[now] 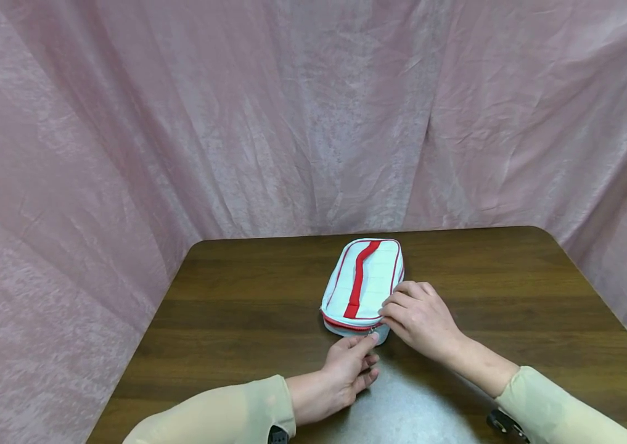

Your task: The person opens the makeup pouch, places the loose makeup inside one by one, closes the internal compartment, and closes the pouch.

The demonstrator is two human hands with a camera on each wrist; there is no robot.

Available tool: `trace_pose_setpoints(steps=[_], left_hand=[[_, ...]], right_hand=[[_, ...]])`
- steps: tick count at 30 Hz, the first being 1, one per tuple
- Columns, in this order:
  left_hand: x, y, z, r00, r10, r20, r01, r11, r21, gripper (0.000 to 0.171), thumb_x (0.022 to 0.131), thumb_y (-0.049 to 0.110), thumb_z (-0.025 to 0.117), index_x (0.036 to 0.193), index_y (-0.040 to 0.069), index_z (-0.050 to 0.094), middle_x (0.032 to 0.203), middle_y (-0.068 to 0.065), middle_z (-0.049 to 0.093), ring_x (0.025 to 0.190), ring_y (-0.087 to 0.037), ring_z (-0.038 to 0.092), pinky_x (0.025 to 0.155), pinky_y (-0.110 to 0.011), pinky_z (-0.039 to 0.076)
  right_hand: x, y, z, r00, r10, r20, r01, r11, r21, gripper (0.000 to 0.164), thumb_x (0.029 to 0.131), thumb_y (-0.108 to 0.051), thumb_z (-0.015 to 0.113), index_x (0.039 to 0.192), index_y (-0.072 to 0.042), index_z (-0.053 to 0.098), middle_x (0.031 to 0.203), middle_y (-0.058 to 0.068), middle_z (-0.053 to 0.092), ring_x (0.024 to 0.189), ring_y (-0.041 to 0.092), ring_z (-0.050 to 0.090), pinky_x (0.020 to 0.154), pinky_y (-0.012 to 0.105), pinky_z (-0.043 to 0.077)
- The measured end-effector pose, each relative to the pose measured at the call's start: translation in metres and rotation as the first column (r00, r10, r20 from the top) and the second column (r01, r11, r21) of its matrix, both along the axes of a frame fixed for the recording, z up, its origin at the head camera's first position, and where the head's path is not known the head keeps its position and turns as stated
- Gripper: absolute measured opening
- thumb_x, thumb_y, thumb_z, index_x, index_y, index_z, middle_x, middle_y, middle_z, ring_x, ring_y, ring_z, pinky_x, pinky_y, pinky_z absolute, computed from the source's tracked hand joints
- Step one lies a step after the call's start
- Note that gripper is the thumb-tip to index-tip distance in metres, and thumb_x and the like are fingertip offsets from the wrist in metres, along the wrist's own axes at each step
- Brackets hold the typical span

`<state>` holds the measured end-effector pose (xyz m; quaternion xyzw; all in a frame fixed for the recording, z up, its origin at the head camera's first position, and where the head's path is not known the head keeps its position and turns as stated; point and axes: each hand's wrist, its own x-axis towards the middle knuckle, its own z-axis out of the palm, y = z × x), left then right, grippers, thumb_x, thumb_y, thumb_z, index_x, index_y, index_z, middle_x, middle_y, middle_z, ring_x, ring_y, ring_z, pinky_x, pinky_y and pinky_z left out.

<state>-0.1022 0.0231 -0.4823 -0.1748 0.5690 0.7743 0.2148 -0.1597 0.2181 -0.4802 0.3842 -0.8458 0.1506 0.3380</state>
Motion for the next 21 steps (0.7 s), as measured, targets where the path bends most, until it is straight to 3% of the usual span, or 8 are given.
trace_pose_setpoints(steps=[6,10,12,14,16,17,19,21], left_hand=[[-0.002,-0.008,-0.002,0.999,0.006,-0.035,-0.009,0.998,-0.060,0.035,0.092,0.024,0.079,0.114,0.006,0.060,0.084,-0.002,0.059,0.073,-0.011,0.057,0.055,-0.019,0.049],[-0.002,-0.011,-0.006,0.993,0.000,-0.116,-0.014,0.992,-0.127,0.035,0.089,0.022,0.080,0.113,0.005,0.062,0.080,0.000,0.059,0.065,-0.010,0.053,0.051,-0.020,0.045],[-0.004,-0.013,-0.009,0.979,-0.015,-0.202,-0.023,0.983,-0.183,0.032,0.086,0.020,0.082,0.107,0.005,0.064,0.080,0.000,0.060,0.063,-0.010,0.051,0.050,-0.021,0.043],[-0.008,-0.016,-0.013,0.945,-0.044,-0.324,-0.039,0.969,-0.245,0.027,0.083,0.017,0.084,0.100,0.004,0.067,0.082,0.000,0.062,0.062,-0.010,0.051,0.052,-0.021,0.042],[-0.013,-0.022,-0.016,0.876,-0.139,-0.463,-0.044,0.931,-0.362,0.023,0.081,0.016,0.087,0.095,0.007,0.071,0.087,0.000,0.062,0.067,-0.010,0.051,0.057,-0.021,0.042],[-0.017,-0.025,-0.017,0.826,-0.201,-0.527,-0.050,0.905,-0.423,0.021,0.081,0.016,0.088,0.093,0.010,0.071,0.090,0.001,0.062,0.070,-0.010,0.052,0.061,-0.021,0.043],[-0.023,-0.034,-0.018,0.707,-0.349,-0.616,-0.085,0.822,-0.563,0.019,0.081,0.018,0.089,0.091,0.016,0.072,0.090,0.004,0.059,0.075,-0.009,0.053,0.064,-0.020,0.043],[-0.030,-0.041,-0.015,0.562,-0.517,-0.645,-0.162,0.697,-0.699,0.019,0.082,0.023,0.089,0.092,0.023,0.072,0.091,0.008,0.055,0.078,-0.009,0.053,0.065,-0.020,0.043]], right_hand=[[0.000,-0.002,-0.001,1.000,0.001,-0.008,-0.001,1.000,-0.010,0.008,0.084,-0.022,0.080,0.090,-0.019,0.075,0.090,-0.006,0.069,0.102,0.029,0.060,0.082,0.047,0.044],[-0.001,-0.003,-0.002,1.000,0.001,-0.012,-0.001,1.000,-0.010,0.009,0.083,-0.022,0.081,0.090,-0.019,0.075,0.089,-0.006,0.069,0.102,0.029,0.060,0.082,0.047,0.045],[-0.001,-0.003,-0.002,1.000,0.001,-0.015,-0.001,1.000,-0.010,0.009,0.083,-0.022,0.081,0.089,-0.019,0.075,0.089,-0.006,0.069,0.102,0.029,0.060,0.082,0.048,0.045],[-0.001,-0.004,-0.001,1.000,0.000,-0.018,-0.001,1.000,-0.011,0.009,0.083,-0.023,0.080,0.089,-0.019,0.074,0.089,-0.006,0.069,0.102,0.030,0.060,0.082,0.048,0.045],[-0.001,-0.004,-0.001,1.000,0.002,-0.025,-0.003,1.000,-0.015,0.009,0.082,-0.022,0.080,0.089,-0.019,0.074,0.089,-0.006,0.069,0.101,0.030,0.061,0.082,0.048,0.045],[-0.001,-0.004,-0.001,1.000,0.004,-0.031,-0.005,1.000,-0.019,0.010,0.082,-0.021,0.080,0.089,-0.019,0.074,0.089,-0.006,0.069,0.101,0.031,0.061,0.081,0.048,0.045],[-0.002,-0.004,-0.001,0.999,0.006,-0.038,-0.007,1.000,-0.028,0.010,0.080,-0.020,0.081,0.089,-0.018,0.074,0.089,-0.006,0.069,0.100,0.032,0.061,0.081,0.048,0.044],[-0.002,-0.004,0.000,0.999,0.007,-0.048,-0.009,0.999,-0.033,0.011,0.079,-0.019,0.081,0.088,-0.018,0.074,0.088,-0.005,0.069,0.099,0.032,0.061,0.080,0.049,0.044]])
